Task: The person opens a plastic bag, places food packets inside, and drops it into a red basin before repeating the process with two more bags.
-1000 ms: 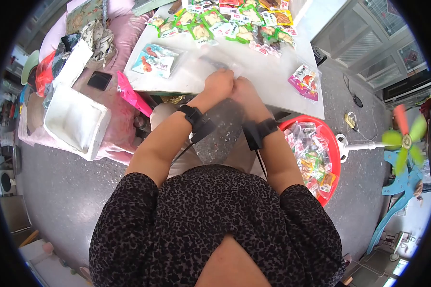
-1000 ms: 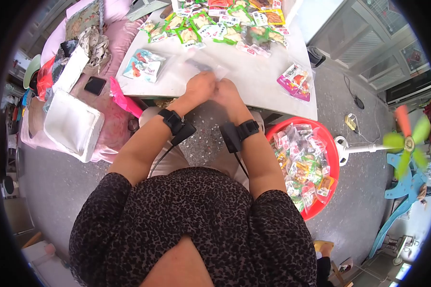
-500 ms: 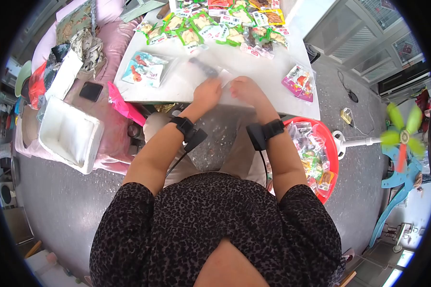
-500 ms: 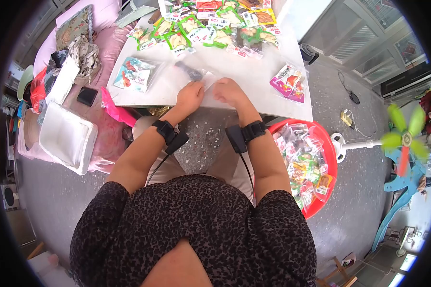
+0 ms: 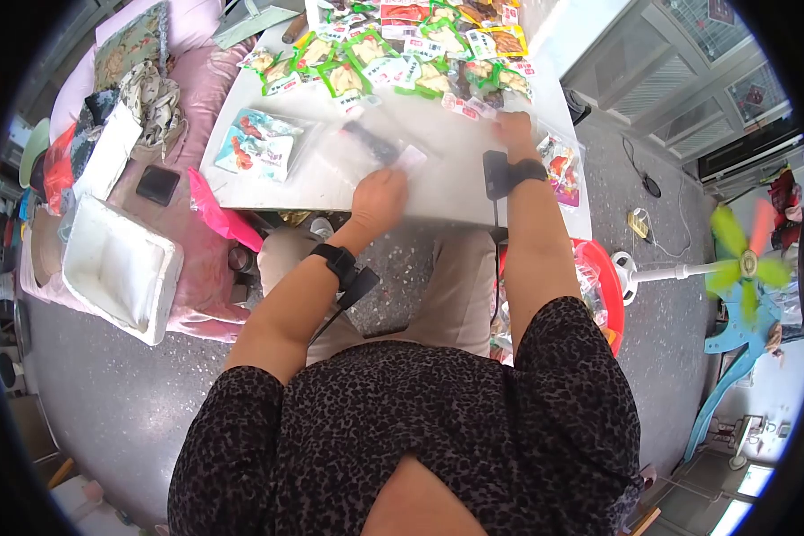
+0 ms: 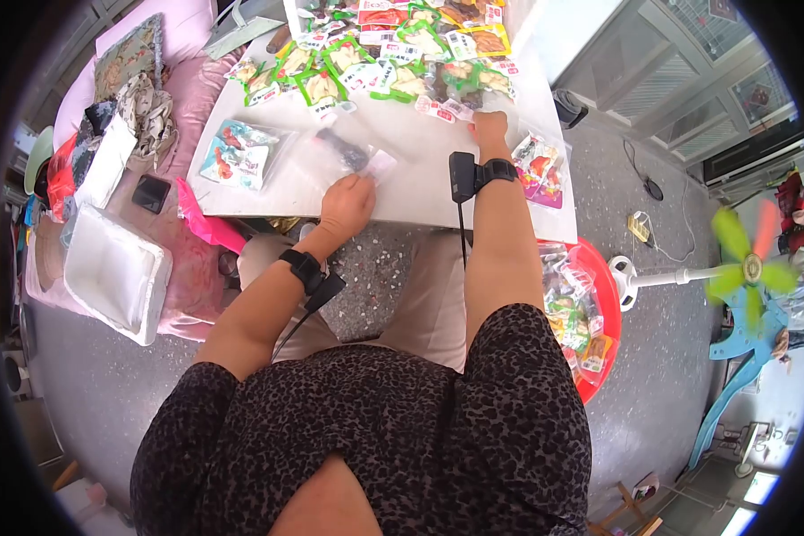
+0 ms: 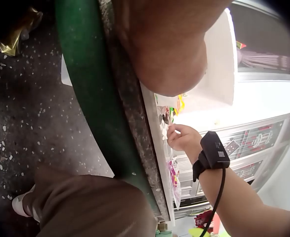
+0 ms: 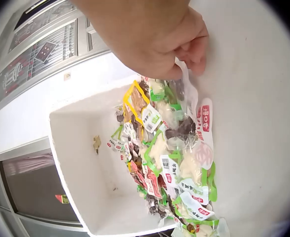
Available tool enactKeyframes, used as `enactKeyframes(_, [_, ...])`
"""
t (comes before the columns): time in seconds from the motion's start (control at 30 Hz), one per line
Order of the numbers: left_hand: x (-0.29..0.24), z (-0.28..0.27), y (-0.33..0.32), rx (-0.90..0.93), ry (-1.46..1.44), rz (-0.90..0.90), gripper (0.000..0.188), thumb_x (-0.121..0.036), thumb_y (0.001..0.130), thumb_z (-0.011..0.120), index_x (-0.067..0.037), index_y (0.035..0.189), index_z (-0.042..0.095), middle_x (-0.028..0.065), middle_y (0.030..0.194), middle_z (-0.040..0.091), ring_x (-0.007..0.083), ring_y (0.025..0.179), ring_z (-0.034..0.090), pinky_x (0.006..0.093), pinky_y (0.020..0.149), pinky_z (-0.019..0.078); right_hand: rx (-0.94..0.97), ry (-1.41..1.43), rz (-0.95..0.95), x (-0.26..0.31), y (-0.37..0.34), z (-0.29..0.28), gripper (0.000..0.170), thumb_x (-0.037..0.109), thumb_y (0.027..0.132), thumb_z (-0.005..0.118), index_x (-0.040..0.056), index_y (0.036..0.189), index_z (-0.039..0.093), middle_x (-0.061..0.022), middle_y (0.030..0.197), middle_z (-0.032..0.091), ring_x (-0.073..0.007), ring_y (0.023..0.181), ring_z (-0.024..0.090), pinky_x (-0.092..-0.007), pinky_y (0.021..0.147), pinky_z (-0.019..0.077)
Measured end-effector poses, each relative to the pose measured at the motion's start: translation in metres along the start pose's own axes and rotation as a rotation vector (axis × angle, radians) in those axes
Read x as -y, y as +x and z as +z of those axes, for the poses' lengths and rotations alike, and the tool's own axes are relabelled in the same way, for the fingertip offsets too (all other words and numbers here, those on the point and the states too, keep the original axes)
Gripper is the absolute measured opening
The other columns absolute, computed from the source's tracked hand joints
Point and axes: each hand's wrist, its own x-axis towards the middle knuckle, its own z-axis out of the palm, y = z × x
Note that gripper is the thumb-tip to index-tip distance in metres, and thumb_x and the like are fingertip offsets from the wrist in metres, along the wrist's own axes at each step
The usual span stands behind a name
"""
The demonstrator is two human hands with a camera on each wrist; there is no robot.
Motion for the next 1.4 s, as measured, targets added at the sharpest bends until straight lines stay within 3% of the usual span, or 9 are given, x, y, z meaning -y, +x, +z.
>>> enactKeyframes(0.2, [0.003, 0.002, -0.002, -0.046, 0.007, 0.058, 0.004, -0.009, 0.065, 0.050, -0.007, 0.066, 0.047, 0.0095, 0.064, 0.048, 0.0279, 0.064, 0.050, 0.0389, 0.056, 0.0414, -0.021, 0.675, 0.110, 0.012, -0.051, 0.004, 0.031, 0.007, 0.067, 0.051, -0.0015, 0.096, 0.044, -0.0080, 0.077, 0.049, -0.0154, 0.058, 0.051, -0.0260, 0.049, 0.0435])
enactKeyframes(0.47, [0.002, 0.002, -0.001, 0.022, 0.028, 0.016, 0.006, -0.012, 0.068, 0.049, -0.007, 0.071, 0.050, 0.0109, 0.066, 0.048, 0.0302, 0.063, 0.049, 0.0400, 0.055, 0.0409, -0.115, 0.644, -0.061, -0.010, -0.138, -0.029, 0.033, 0.002, 0.069, 0.047, -0.0016, 0.102, 0.043, -0.0085, 0.086, 0.049, -0.0153, 0.071, 0.052, -0.0269, 0.055, 0.0462])
enactKeyframes(0.73, [0.002, 0.002, -0.003, -0.020, 0.010, -0.016, 0.005, -0.012, 0.068, 0.049, -0.008, 0.071, 0.051, 0.0104, 0.066, 0.049, 0.0298, 0.063, 0.050, 0.0395, 0.055, 0.0414, 0.087, 1.303, 0.043, -0.060, -0.127, -0.055, 0.019, -0.003, 0.070, 0.036, -0.0023, 0.089, 0.041, -0.0130, 0.088, 0.048, -0.0260, 0.081, 0.052, -0.0410, 0.068, 0.0455])
enactKeyframes(0.77, [0.001, 0.003, -0.003, -0.027, 0.006, -0.025, 0.004, -0.011, 0.068, 0.049, -0.007, 0.068, 0.050, 0.0104, 0.066, 0.049, 0.0298, 0.062, 0.050, 0.0396, 0.055, 0.0413, 0.054, 1.315, 0.117, -0.067, -0.120, -0.052, 0.016, -0.004, 0.071, 0.038, -0.0020, 0.086, 0.041, -0.0121, 0.087, 0.048, -0.0266, 0.081, 0.052, -0.0404, 0.066, 0.0457])
enactKeyframes(0.83, [0.001, 0.004, -0.002, -0.024, -0.015, -0.038, 0.004, -0.010, 0.067, 0.049, -0.006, 0.067, 0.049, 0.0106, 0.066, 0.050, 0.0301, 0.062, 0.050, 0.0399, 0.055, 0.0412, 0.018, 0.495, -0.245, -0.076, -0.118, -0.040, 0.017, -0.006, 0.071, 0.039, -0.0015, 0.088, 0.040, -0.0117, 0.087, 0.048, -0.0263, 0.080, 0.052, -0.0403, 0.065, 0.0460])
enactKeyframes(0.9, [0.000, 0.003, -0.002, -0.004, -0.048, -0.057, 0.004, -0.010, 0.067, 0.048, -0.006, 0.068, 0.050, 0.0111, 0.067, 0.050, 0.0307, 0.064, 0.050, 0.0402, 0.056, 0.0412, -0.011, 0.150, -0.422, -0.077, -0.114, -0.034, 0.019, -0.007, 0.071, 0.040, -0.0010, 0.090, 0.040, -0.0115, 0.087, 0.048, -0.0260, 0.080, 0.053, -0.0400, 0.065, 0.0462])
enactKeyframes(1.03, [-0.006, 0.000, -0.002, 0.044, -0.123, -0.105, 0.007, -0.010, 0.068, 0.046, -0.005, 0.070, 0.050, 0.0121, 0.071, 0.052, 0.0313, 0.066, 0.050, 0.0409, 0.059, 0.0407, -0.054, 0.439, -0.455, -0.056, -0.122, -0.025, 0.025, -0.009, 0.071, 0.041, 0.0000, 0.095, 0.039, -0.0115, 0.087, 0.049, -0.0256, 0.078, 0.053, -0.0390, 0.064, 0.0468])
enactKeyframes(1.1, [-0.008, -0.001, -0.003, 0.056, -0.157, -0.140, 0.008, -0.010, 0.069, 0.045, -0.004, 0.071, 0.050, 0.0128, 0.072, 0.052, 0.0317, 0.068, 0.050, 0.0412, 0.061, 0.0404, -0.024, 1.152, 0.020, -0.007, -0.155, -0.039, 0.029, -0.009, 0.071, 0.042, -0.0004, 0.098, 0.039, -0.0120, 0.088, 0.050, -0.0257, 0.079, 0.054, -0.0383, 0.065, 0.0473])
enactKeyframes(1.4, [-0.022, -0.011, 0.010, 0.210, -0.219, -0.297, 0.014, -0.014, 0.072, 0.043, -0.003, 0.073, 0.052, 0.0167, 0.072, 0.054, 0.0334, 0.072, 0.050, 0.0393, 0.062, 0.0396, 0.181, 1.105, 0.078, -0.022, -0.224, -0.074, 0.023, -0.004, 0.073, 0.043, 0.0006, 0.095, 0.044, -0.0106, 0.081, 0.053, -0.0220, 0.070, 0.056, -0.0371, 0.062, 0.0487])
